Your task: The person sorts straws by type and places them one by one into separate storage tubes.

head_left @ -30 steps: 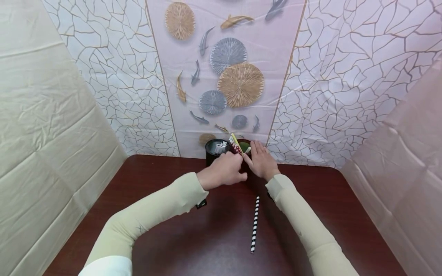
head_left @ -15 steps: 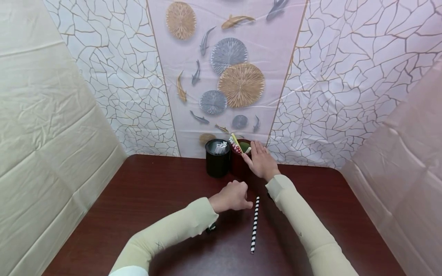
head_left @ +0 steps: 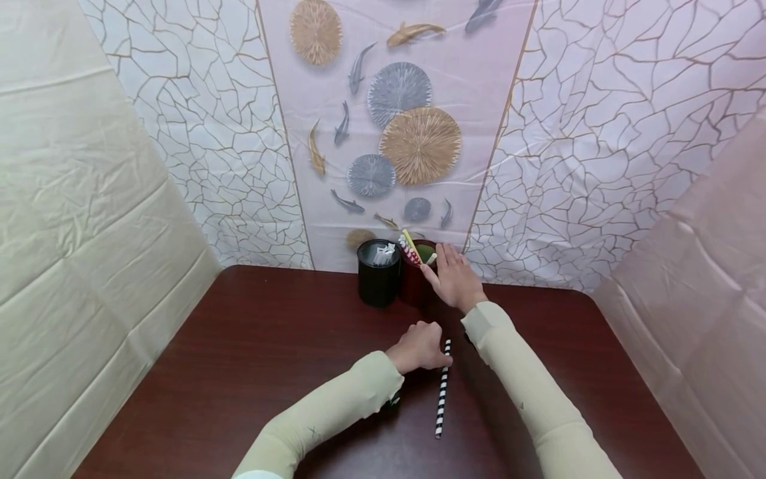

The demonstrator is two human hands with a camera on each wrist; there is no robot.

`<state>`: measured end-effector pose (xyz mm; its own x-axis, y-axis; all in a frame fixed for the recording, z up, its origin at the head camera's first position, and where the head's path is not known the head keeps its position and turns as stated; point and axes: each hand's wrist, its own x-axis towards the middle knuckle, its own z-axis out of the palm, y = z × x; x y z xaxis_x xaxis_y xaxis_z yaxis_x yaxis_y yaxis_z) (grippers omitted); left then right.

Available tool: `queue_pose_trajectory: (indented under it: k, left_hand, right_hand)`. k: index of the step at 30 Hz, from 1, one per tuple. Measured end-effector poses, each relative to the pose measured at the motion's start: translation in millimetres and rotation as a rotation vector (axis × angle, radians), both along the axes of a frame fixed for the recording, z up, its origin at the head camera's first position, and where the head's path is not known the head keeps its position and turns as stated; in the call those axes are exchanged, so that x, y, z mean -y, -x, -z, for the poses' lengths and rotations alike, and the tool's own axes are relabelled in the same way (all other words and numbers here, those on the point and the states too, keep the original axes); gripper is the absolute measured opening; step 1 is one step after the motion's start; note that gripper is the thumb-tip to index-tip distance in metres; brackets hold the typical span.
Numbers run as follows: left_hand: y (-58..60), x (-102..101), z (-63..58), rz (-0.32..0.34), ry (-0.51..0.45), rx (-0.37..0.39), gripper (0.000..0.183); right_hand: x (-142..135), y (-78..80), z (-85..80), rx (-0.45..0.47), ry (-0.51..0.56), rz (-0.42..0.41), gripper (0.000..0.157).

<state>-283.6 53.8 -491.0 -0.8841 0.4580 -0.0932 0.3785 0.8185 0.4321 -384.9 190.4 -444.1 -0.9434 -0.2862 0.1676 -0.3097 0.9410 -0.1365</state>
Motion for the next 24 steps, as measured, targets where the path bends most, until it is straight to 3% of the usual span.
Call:
queue_pose_trajectory:
  k: [5, 9, 11, 15, 20, 24]
  left_hand:
    - [2.4, -11, 4.3, -0.038, 0.015, 0.088, 0.037]
    - [14.1, -20, 24.9, -0.055, 0.055, 0.09, 0.034]
    - [15.2, -21, 26.4, -0.061, 0.047, 0.109, 0.032]
    - [12.4, -18, 15.9, -0.073, -0.002, 0.184, 0.032]
    - [17.5, -16, 16.3, -0.082, -0.012, 0.201, 0.034]
    - [16.7, -9, 7.4, -0.091, -0.068, 0.235, 0.034]
  right_hand:
    - [0, -0.9, -1.2, -0.004, 0.001, -0.002, 0.085]
    - [0, -1.2, -0.6, 0.007, 0.004, 0.0, 0.086]
    - [0, -1.4, 0.0, 0.009, 0.006, 0.001, 0.086]
    - [0, -1.0, 0.0, -0.001, 0.009, -0.001, 0.086]
    - [-1, -0.7, -0.5, -0.003, 0.013, -0.006, 0.086]
    - [0, -1.1, -1.2, 0.007, 0.006, 0.001, 0.086]
